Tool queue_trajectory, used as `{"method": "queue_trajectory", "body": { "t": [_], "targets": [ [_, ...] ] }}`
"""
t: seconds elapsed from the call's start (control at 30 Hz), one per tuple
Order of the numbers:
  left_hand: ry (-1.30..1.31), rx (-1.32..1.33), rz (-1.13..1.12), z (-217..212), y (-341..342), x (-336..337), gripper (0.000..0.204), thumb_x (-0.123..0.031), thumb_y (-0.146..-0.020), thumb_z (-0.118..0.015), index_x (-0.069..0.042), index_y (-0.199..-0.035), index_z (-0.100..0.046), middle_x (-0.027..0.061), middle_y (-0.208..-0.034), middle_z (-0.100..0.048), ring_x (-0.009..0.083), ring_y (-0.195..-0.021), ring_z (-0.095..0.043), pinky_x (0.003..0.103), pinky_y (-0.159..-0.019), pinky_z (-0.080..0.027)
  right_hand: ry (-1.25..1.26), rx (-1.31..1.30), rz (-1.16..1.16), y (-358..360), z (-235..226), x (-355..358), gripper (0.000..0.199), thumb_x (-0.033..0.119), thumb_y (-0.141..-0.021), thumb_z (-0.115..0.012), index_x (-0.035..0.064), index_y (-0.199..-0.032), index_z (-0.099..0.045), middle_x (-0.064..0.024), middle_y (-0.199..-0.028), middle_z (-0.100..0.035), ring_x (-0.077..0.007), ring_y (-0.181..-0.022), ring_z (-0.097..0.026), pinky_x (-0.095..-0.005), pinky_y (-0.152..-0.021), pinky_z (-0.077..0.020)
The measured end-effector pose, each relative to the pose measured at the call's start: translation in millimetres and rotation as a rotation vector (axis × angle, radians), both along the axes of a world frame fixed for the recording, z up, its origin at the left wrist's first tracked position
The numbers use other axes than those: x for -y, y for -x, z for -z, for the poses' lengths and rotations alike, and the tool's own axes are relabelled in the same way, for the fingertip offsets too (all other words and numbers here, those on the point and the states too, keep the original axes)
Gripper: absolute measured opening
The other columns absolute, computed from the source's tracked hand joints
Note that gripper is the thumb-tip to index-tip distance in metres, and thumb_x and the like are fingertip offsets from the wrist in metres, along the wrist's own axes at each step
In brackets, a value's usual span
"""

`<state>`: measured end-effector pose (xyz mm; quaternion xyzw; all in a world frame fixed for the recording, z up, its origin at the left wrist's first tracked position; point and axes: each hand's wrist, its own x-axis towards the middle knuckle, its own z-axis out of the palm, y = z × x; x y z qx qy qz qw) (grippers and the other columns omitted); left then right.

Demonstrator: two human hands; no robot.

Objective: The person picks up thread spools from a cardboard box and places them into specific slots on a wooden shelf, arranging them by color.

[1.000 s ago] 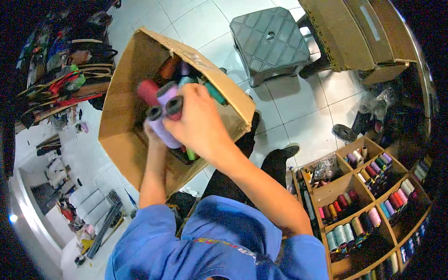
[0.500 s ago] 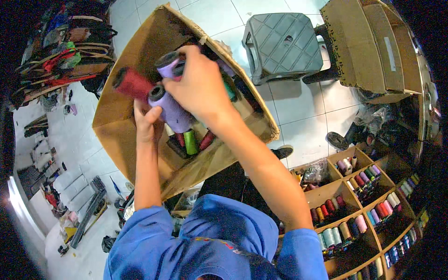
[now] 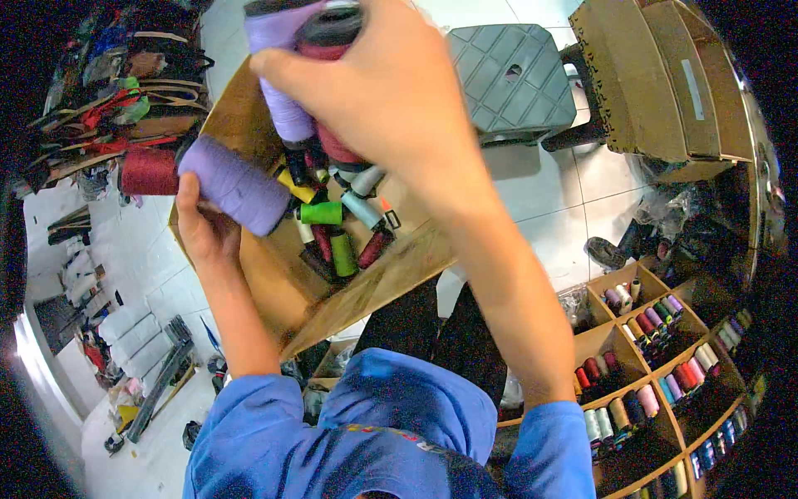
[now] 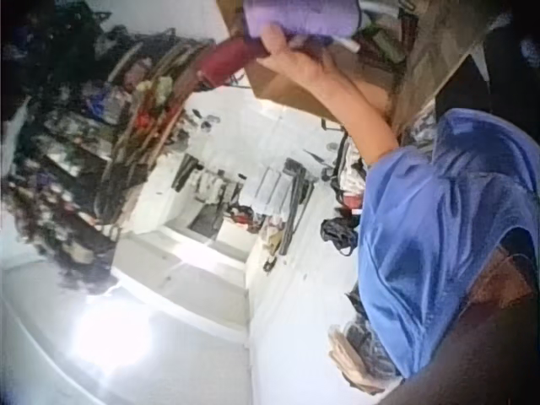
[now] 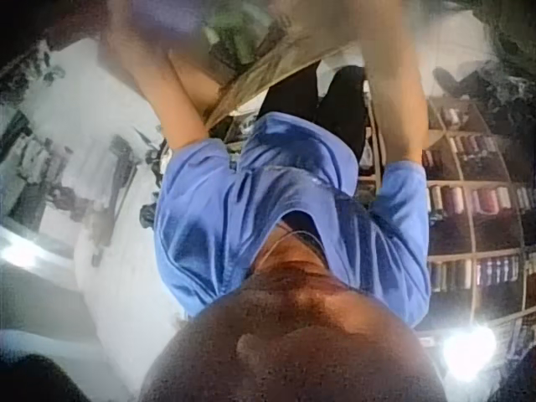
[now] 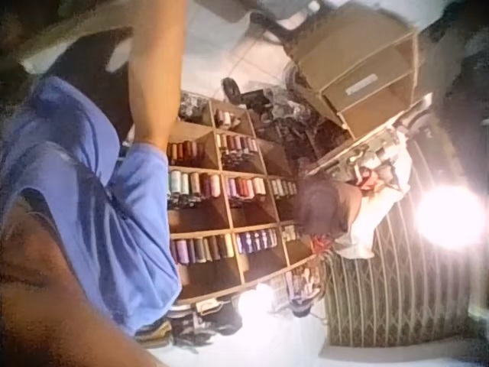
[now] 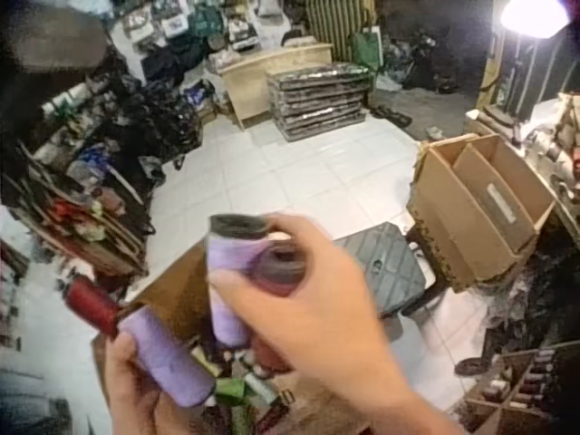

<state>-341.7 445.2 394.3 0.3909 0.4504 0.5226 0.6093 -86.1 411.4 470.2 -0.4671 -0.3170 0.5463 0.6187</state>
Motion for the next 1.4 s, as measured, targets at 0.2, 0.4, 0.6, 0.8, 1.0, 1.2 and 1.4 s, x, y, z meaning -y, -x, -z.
{"method": "queue_trajectory", "body": {
  "t": [0.2, 0.4, 0.6, 0.8, 1.0, 1.2, 1.4],
  "targets": [
    [0.041, -0.025, 0.079, -17, -63, 31, 0.048, -0.011, -0.074, -0.068, -0.005, -0.116, -0.046, 0.0069, -0.102, -0.056, 0.0156, -0.094, -0.056, 0.031, -0.084, -0.046, 0.001, 0.241, -0.156, -34, 17, 51, 0.054, 0.016, -0.067, -0.076, 0.0017, -0.115, -0.056, -0.0045, -0.098, -0.06, -0.0123, -0.089, -0.057, -0.0264, -0.082, -0.0451],
    [0.2, 0.227, 0.435, -43, -154, 92, 0.077, -0.027, -0.074, -0.073, -0.007, -0.133, -0.026, 0.0076, -0.117, -0.047, 0.0178, -0.106, -0.05, 0.033, -0.091, -0.04, 0.217, 0.256, 0.082, -46, 2, 124, 0.056, 0.018, -0.067, -0.079, 0.0014, -0.114, -0.054, -0.0054, -0.093, -0.059, -0.0101, -0.088, -0.055, -0.025, -0.08, -0.0441],
    [0.383, 0.139, 0.844, -19, -223, 179, 0.119, -0.033, -0.056, -0.084, -0.006, -0.141, -0.006, 0.0167, -0.129, -0.038, 0.0269, -0.116, -0.046, 0.039, -0.095, -0.04, 0.346, 0.794, 0.425, -96, 3, 228, 0.056, 0.025, -0.069, -0.076, -0.0022, -0.112, -0.052, -0.0145, -0.092, -0.06, -0.0169, -0.072, -0.061, -0.027, -0.065, -0.0489],
    [0.736, 0.213, 1.098, 26, -302, 250, 0.078, -0.031, -0.065, -0.07, 0.003, -0.127, -0.036, 0.0171, -0.117, -0.051, 0.0262, -0.105, -0.055, 0.037, -0.091, -0.046, 0.484, 0.214, 0.745, -145, 28, 333, 0.053, 0.033, -0.07, -0.074, -0.0016, -0.105, -0.054, -0.0216, -0.089, -0.059, -0.0284, -0.08, -0.061, -0.0362, -0.073, -0.0487],
    [0.995, 0.22, 1.471, 148, -350, 336, 0.082, -0.04, -0.062, -0.068, 0.003, -0.124, -0.038, 0.0261, -0.105, -0.055, 0.0329, -0.086, -0.062, 0.042, -0.075, -0.053, 0.65, 0.07, 1.518, -155, 193, 501, 0.039, 0.021, -0.08, -0.068, 0.0038, -0.108, -0.046, -0.0055, -0.083, -0.054, -0.0123, -0.071, -0.055, -0.0251, -0.061, -0.0468],
    [1.107, -0.025, 1.63, 323, -339, 373, 0.08, -0.028, -0.068, -0.067, -0.013, -0.135, -0.026, 0.0196, -0.112, -0.051, 0.0313, -0.09, -0.06, 0.042, -0.075, -0.052, 1.107, 0.236, 1.725, -132, 346, 648, 0.056, 0.027, -0.076, -0.069, 0.0001, -0.115, -0.04, -0.0108, -0.102, -0.052, -0.0186, -0.09, -0.051, -0.0305, -0.08, -0.0414],
    [1.097, -0.411, 1.728, 423, -312, 371, 0.096, -0.028, -0.063, -0.071, -0.008, -0.14, -0.017, 0.0172, -0.129, -0.039, 0.0287, -0.119, -0.041, 0.038, -0.099, -0.035, 1.749, 0.622, 1.818, -142, 404, 748, 0.042, 0.025, -0.07, -0.076, 0.0033, -0.098, -0.054, -0.0112, -0.088, -0.06, -0.0195, -0.071, -0.058, -0.0298, -0.063, -0.0471]
  ]
}}
